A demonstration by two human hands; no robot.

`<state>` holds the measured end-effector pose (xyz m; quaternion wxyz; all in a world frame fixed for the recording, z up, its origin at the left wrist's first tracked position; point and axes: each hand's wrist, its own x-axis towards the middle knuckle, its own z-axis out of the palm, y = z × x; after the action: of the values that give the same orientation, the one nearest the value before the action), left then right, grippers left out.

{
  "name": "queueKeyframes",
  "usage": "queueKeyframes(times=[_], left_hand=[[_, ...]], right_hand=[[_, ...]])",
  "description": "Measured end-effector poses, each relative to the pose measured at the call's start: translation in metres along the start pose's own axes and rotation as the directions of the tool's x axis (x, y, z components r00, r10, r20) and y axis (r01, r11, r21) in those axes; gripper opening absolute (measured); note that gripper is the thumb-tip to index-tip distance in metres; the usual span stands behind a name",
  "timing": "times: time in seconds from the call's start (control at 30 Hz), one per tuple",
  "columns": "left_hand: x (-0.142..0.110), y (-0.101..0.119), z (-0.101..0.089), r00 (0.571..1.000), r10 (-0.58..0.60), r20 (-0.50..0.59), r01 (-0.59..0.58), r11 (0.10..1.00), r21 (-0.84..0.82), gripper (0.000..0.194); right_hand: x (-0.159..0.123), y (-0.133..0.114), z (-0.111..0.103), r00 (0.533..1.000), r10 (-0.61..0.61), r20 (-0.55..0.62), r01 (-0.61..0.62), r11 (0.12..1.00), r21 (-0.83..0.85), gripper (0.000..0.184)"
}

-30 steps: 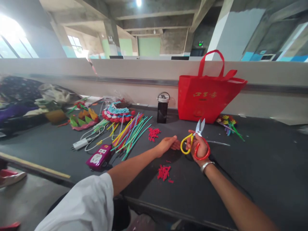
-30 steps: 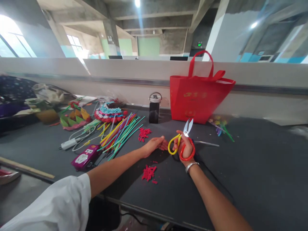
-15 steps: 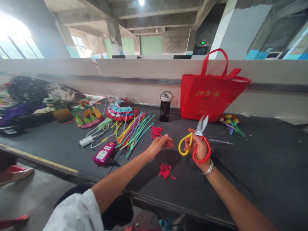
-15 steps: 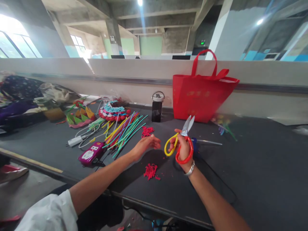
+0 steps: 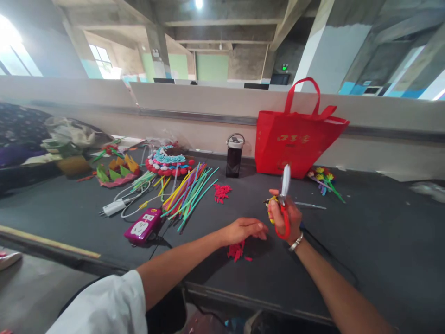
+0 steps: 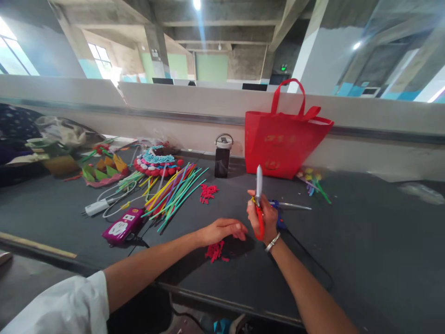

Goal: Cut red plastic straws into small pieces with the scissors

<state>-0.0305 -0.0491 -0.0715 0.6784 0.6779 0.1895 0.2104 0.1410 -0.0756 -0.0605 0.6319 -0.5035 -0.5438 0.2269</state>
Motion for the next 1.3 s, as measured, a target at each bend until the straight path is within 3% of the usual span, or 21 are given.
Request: queueKeyframes(times=[0.07,0.17,0.23,0.3,0.4,0.43,0.5,0.63,0.77,0.9,1.03,1.13,1.23,1.3], left_hand=[[-0.007,0.004,0.004,0.995,-0.041,0.093,0.043,0.999,-0.026,0.052],[-0.013,0.014,0.000,0.977,-0.125,0.170,0.133,0.990,-0.036,0.058],[-0.017,0.023,-0.012,0.998,-0.057,0.034,0.056,0.998,0.036,0.050],[-0.024,0.032,-0.029,0.989,0.056,-0.136,-0.033,0.986,0.166,0.044],[-0.042,0.042,-0.047,0.962,0.140,-0.235,-0.036,0.917,0.397,0.035],[-0.050,0.044,-0.048,0.959,0.176,-0.224,-0.045,0.870,0.491,0.030],[-0.066,0.046,-0.043,0.964,0.248,-0.097,-0.116,0.720,0.684,0.021],[-0.079,0.046,-0.020,0.959,0.268,0.093,-0.196,0.386,0.902,0.020],[-0.063,0.043,-0.011,0.942,0.217,0.257,-0.286,0.112,0.952,0.022],[-0.048,0.038,-0.015,0.906,0.148,0.396,-0.401,0.006,0.916,0.013],[-0.043,0.035,-0.021,0.914,0.093,0.394,-0.398,0.018,0.917,0.012],[-0.037,0.037,-0.026,0.922,0.089,0.377,-0.385,0.121,0.915,0.010],[-0.027,0.039,-0.031,0.941,0.162,0.298,-0.338,0.372,0.864,0.009],[-0.022,0.036,-0.032,0.963,0.232,0.136,-0.251,0.602,0.758,0.011]], right_hand=[[0.003,0.006,-0.001,0.995,-0.101,-0.015,0.096,0.978,-0.186,0.030],[0.004,0.015,0.003,0.990,-0.135,0.033,0.139,0.963,-0.230,0.030],[0.003,0.020,0.007,0.984,-0.167,0.069,0.179,0.950,-0.256,0.030],[0.000,0.022,0.011,0.970,-0.212,0.121,0.240,0.917,-0.319,0.030],[-0.003,0.022,0.014,0.946,-0.262,0.193,0.320,0.856,-0.406,0.032],[-0.004,0.022,0.015,0.938,-0.275,0.209,0.340,0.839,-0.424,0.032],[-0.005,0.021,0.015,0.928,-0.285,0.242,0.367,0.820,-0.440,0.032],[-0.004,0.019,0.016,0.920,-0.264,0.291,0.373,0.819,-0.437,0.033],[-0.003,0.018,0.014,0.925,-0.263,0.273,0.356,0.849,-0.389,0.032],[-0.003,0.019,0.012,0.948,-0.233,0.216,0.300,0.882,-0.363,0.031],[-0.002,0.018,0.012,0.968,-0.167,0.188,0.229,0.897,-0.379,0.029],[-0.002,0.017,0.013,0.964,-0.184,0.191,0.245,0.896,-0.372,0.029],[-0.003,0.015,0.014,0.952,-0.225,0.208,0.290,0.879,-0.379,0.029],[-0.005,0.014,0.016,0.952,-0.226,0.205,0.288,0.886,-0.363,0.030]])
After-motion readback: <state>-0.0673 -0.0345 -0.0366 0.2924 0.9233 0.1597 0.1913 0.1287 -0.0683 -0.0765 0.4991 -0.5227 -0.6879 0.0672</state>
